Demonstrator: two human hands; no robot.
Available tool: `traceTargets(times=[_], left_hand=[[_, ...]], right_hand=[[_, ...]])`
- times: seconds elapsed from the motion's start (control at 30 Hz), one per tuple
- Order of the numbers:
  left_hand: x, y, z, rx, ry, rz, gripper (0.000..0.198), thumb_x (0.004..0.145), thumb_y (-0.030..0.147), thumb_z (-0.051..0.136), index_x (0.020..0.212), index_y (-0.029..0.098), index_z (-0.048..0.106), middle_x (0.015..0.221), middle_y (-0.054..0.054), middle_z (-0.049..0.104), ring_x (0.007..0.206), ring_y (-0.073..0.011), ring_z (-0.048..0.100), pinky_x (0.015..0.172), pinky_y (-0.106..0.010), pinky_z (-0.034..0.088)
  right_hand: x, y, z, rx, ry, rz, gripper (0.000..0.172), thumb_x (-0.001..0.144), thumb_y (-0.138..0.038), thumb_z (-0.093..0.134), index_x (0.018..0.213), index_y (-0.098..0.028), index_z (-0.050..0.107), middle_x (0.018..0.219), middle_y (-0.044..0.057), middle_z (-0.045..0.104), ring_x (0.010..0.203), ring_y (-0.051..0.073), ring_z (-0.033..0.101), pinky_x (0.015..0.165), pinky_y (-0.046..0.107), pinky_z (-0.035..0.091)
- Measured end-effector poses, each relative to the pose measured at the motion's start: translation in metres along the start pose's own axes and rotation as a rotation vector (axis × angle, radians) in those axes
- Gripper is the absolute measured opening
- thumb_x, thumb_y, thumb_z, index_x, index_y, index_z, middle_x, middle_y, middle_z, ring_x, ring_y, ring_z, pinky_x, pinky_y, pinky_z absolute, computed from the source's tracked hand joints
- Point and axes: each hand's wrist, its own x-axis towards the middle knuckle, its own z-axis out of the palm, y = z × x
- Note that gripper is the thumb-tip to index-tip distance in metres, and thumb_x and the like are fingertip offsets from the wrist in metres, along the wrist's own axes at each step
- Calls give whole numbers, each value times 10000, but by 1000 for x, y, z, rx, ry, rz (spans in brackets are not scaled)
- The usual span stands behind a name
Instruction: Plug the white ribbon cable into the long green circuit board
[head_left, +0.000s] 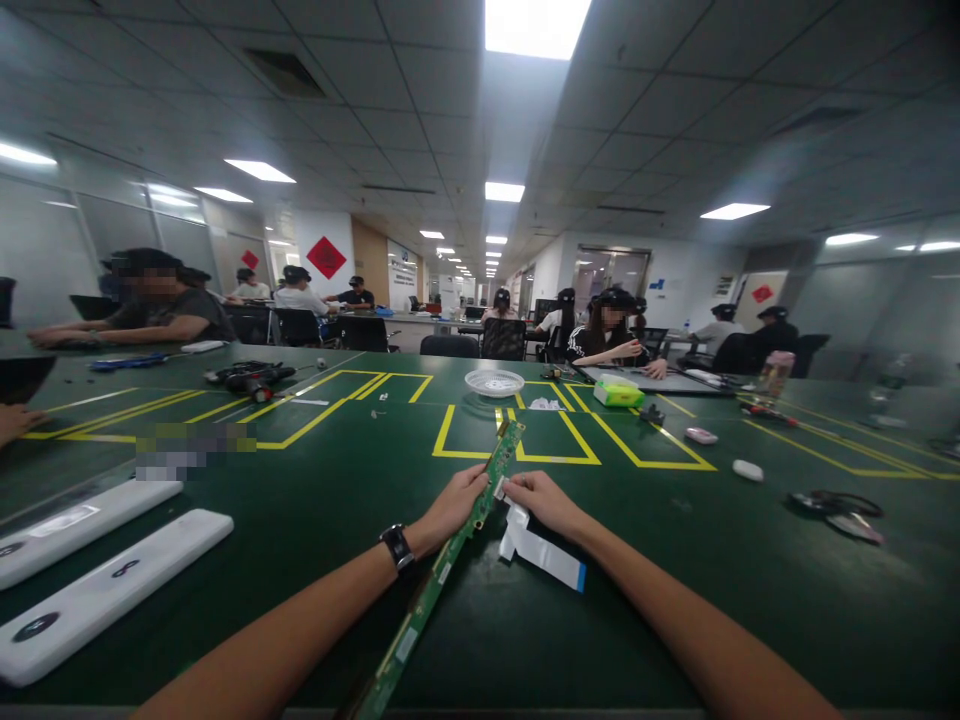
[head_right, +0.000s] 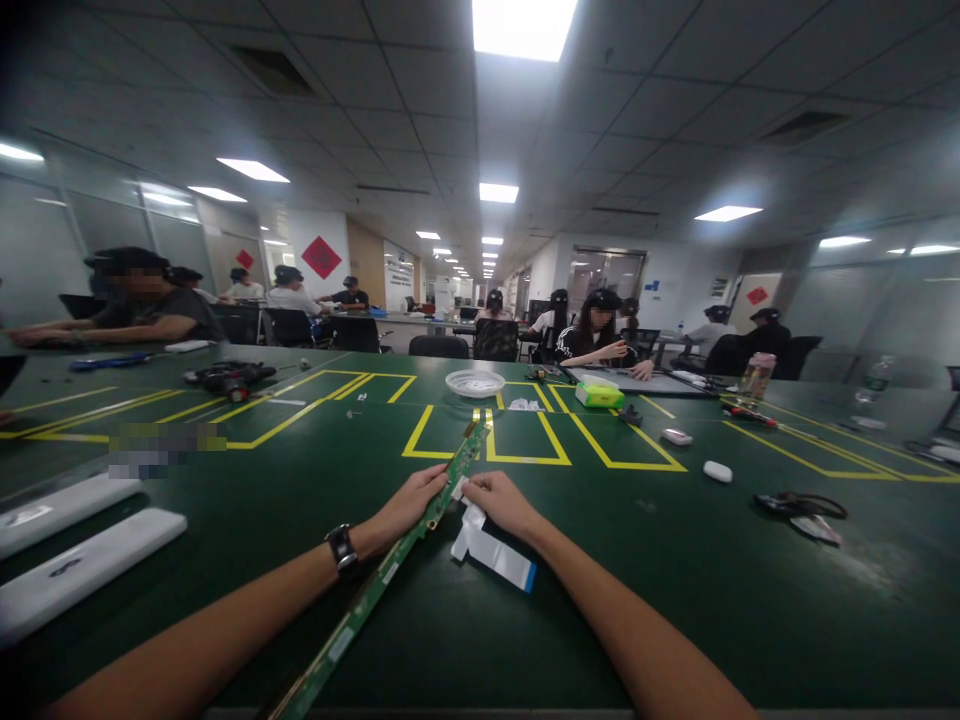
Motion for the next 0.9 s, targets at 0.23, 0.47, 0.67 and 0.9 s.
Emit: traceTargets(times=[0.23,0.47,0.67,0.9], left_hand=[[3,1,-11,91,4,-51,444,856,524,469,1028,162,663,963,-55,673,885,-198,580,797,-261,424],[16,-15,-25,321,229,-3,439,861,467,489,1167,177,612,1258,-102,568,1189,-239,444,1037,-328,269],[15,-9,-24,384,212,46,392,869,427,471,1143,187,616,1185,-81,600,1145,-231,464,1015,-329,299],[12,-3,-23,420,215,111,354,868,384,476,1124,184,615,1141,-86,607,1096,-234,485,989,-334,325]], right_hand=[[6,8,-9,-91,72,13,429,819,-547,510,682,-147,580,586,-33,498,540,98,416,513,219,285],[8,24,-42,-623,349,63,404,896,-441,415,715,-157,639,731,62,632,701,166,541,633,260,327],[2,34,-58,-917,324,134,302,846,-429,520,806,-155,641,834,107,634,795,213,566,660,278,340],[2,30,-42,-931,224,-28,212,859,-314,514,905,-156,648,919,99,614,888,213,543,766,281,351]])
